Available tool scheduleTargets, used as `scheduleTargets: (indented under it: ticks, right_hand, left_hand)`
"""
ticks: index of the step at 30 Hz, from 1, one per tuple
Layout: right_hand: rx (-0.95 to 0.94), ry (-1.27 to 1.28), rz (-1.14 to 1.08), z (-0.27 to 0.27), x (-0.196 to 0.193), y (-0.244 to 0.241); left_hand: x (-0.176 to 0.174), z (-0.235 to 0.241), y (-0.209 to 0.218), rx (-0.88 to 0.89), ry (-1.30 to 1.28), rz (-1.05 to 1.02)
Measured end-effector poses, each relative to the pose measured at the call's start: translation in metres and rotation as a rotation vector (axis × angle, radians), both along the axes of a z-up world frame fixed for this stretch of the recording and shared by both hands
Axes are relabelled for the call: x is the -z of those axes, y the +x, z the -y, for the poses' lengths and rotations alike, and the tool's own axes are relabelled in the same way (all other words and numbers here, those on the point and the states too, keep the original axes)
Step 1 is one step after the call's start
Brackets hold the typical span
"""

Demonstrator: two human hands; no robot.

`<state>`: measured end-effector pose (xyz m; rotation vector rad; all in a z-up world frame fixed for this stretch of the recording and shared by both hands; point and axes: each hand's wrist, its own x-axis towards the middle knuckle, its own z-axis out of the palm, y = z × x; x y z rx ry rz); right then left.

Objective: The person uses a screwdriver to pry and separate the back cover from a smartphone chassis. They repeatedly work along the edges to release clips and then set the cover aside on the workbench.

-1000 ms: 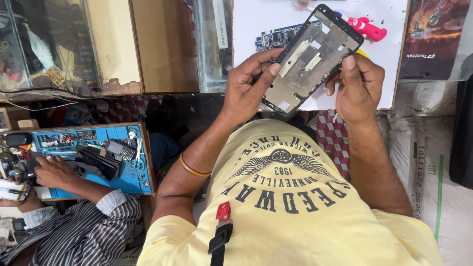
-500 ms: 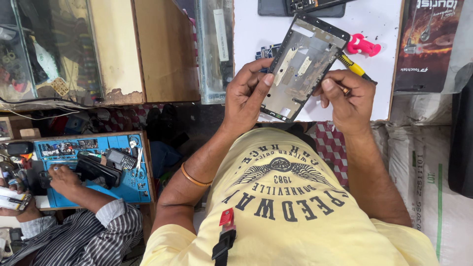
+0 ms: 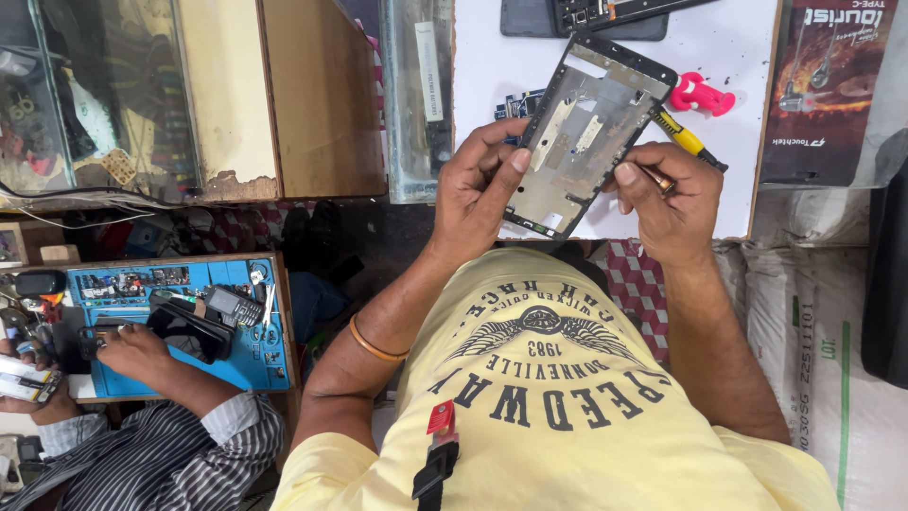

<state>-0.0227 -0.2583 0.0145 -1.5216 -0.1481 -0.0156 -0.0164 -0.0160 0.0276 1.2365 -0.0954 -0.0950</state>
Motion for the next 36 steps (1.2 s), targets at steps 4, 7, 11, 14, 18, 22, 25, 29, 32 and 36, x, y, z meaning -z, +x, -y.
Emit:
scheduleTargets:
  ticks: [4,7,11,14,18,22,25,29,32,36]
  right_hand:
    - [-0.003,0.020,-0.005,0.002,0.001,-0.001]
    - [-0.012,-0.002,0.012,0.002,0.001,-0.001]
    - [-0.014,0.014,0.023,0.001,0.000,0.000]
    - [-0.011,0.020,0.009,0.001,-0.001,-0.001]
    - [-0.012,0.011,0.009,0.001,-0.001,-0.001]
    - [-0.009,0.011,0.007,0.002,0.000,-0.002]
    - [-0.009,0.005,0.010,0.003,0.001,-0.003]
    - [-0.006,0.008,0.028,0.001,-0.001,-0.003]
    - [0.022,0.014,0.059,-0.006,-0.010,-0.003]
    - [0.018,-0.225,0.200,-0.018,-0.037,-0.008]
  left_hand:
    - [0.001,0.001,0.000,-0.010,0.079,0.019]
    - [0.002,0.001,0.000,-0.009,0.077,0.020]
    - [0.003,0.001,0.001,-0.007,0.093,0.027]
    - [0.003,0.001,0.000,-0.009,0.074,0.028]
    - [0.003,0.001,0.000,-0.008,0.073,0.028]
    - [0.003,0.001,0.000,-0.005,0.081,0.038]
    - [0.005,0.001,-0.001,-0.002,0.080,0.037]
    - [0.004,0.002,0.000,-0.012,0.123,0.030]
    - [0.001,0.002,-0.001,0.003,0.164,0.085]
    - [-0.008,-0.003,-0.004,0.007,0.503,0.356]
